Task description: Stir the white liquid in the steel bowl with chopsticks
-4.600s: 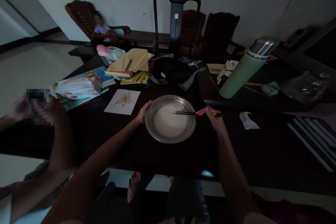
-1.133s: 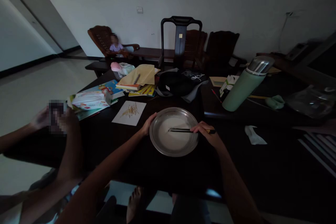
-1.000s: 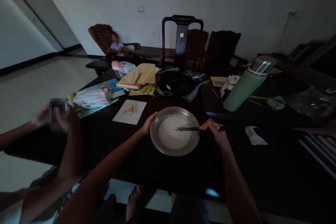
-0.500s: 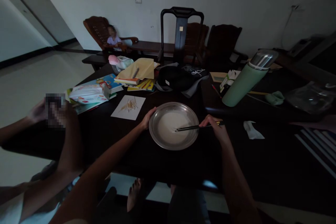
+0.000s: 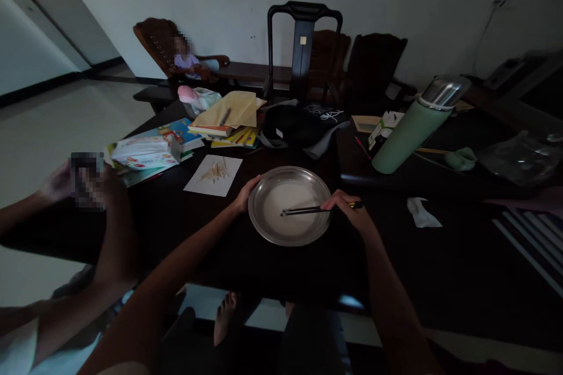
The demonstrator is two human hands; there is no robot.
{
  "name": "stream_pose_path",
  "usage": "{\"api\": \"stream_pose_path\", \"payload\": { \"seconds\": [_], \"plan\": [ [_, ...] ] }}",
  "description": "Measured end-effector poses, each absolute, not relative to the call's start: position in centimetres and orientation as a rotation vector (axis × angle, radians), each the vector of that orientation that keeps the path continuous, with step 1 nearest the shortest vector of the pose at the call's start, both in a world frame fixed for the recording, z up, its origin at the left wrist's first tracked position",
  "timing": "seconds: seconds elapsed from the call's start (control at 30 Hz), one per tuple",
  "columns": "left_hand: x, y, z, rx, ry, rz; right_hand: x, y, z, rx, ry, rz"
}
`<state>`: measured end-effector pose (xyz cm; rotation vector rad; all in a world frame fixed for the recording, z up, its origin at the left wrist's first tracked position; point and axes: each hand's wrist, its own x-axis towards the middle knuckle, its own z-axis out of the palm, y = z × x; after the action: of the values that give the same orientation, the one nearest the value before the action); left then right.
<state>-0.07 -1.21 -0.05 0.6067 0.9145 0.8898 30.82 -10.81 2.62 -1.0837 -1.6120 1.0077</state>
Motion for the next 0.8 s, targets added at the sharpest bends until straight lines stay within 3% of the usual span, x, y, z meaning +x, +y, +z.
{"api": "stream_pose_path", "payload": {
  "seconds": [0.2,0.4,0.63,0.8],
  "plan": [
    [-0.1,-0.9,-0.4,0.632,0.963,0.888,31.2,-10.4,2.4,-1.124,-1.498,0.813],
    [0.0,-0.9,-0.5,0.632,0.976,0.878,30.6,-10.8,2.8,-1.079,-1.601,0.985],
    [-0.2,-0.7,-1.0,0.676,0.942,0.889,31.5,-10.6,2.6,-1.099,-1.442,0.884],
    [-0.3,-0.4,-1.5,0.688,0.977,0.911,30.8,-10.7,2.8,-1.071,-1.653,0.977]
  ]
}}
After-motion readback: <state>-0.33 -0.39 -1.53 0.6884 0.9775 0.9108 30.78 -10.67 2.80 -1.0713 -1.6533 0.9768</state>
